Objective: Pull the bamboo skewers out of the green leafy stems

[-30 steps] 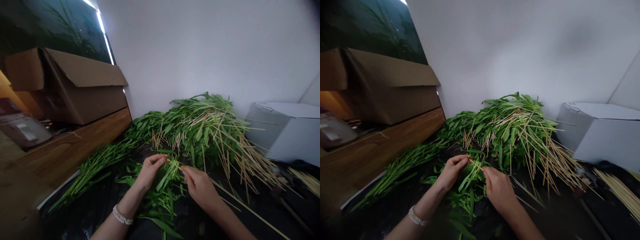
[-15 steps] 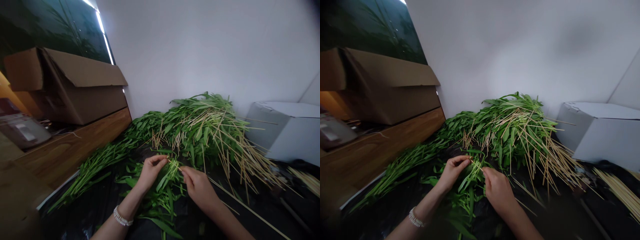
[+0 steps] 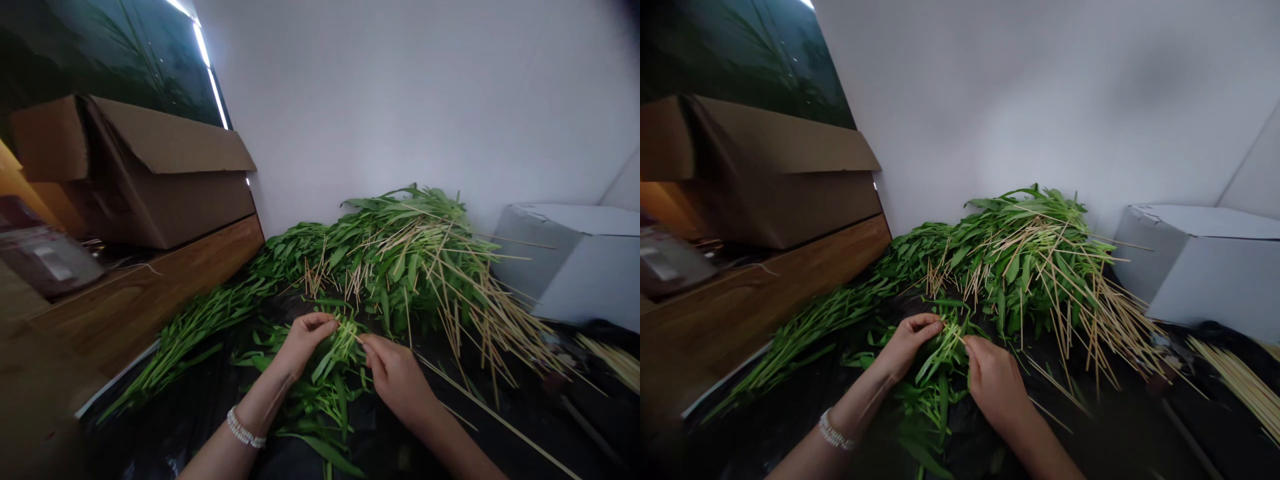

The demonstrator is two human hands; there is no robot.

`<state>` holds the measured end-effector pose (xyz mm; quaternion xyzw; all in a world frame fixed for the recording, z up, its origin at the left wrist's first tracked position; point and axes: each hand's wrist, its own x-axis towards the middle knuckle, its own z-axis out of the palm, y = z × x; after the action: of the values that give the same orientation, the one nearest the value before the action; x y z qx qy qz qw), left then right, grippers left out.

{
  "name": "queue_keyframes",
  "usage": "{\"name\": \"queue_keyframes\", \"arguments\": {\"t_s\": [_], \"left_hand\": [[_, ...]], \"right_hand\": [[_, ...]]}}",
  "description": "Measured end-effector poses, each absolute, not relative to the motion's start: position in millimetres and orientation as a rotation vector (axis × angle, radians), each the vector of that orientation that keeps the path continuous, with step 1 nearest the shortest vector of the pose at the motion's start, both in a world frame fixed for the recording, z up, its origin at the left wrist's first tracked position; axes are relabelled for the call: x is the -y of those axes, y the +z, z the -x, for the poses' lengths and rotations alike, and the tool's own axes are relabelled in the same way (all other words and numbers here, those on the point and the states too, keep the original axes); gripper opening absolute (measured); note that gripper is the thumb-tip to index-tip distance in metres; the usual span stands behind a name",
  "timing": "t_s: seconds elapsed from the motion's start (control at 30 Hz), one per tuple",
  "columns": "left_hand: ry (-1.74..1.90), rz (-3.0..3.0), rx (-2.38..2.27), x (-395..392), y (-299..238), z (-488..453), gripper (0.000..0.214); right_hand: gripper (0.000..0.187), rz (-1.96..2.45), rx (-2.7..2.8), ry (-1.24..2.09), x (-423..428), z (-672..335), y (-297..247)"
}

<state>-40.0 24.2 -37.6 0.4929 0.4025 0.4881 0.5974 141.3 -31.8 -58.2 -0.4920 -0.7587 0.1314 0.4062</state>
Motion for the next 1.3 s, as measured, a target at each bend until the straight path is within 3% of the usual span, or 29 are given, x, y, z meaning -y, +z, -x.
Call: {"name": "queue_keyframes", "arguments": {"t_s": [0.23,0.47,0.8,1.0,1.17,1.3], "left_hand": [[1.138,-1.264,-0.988,-24,-34,41,0.029],[1.197,-1.498,-1.091,-28,-27,48,0.028],[0.281,-2.042,-0.531,-7,-20,49,0.023],[0.09,-2.352,-0.443,-10,-31,50,0.02],[0.177,-2.435,-0.557,-9,-36,49,0.019],[0.583,-2.253,-0.714,-7,-24,44,0.011]], "right_hand": [[0.03,1.227,1.886,0.246,31,-143,-57],[0.024,1.323,1.454,-0.021,28,-163,-40],[0.022,1.351,1.431,-0.027,28,-166,-34],[0.021,1.34,1.462,-0.023,27,-165,-36],[0.022,1.343,1.471,-0.011,26,-165,-38],[0.023,1.343,1.469,-0.003,27,-164,-38]]}}
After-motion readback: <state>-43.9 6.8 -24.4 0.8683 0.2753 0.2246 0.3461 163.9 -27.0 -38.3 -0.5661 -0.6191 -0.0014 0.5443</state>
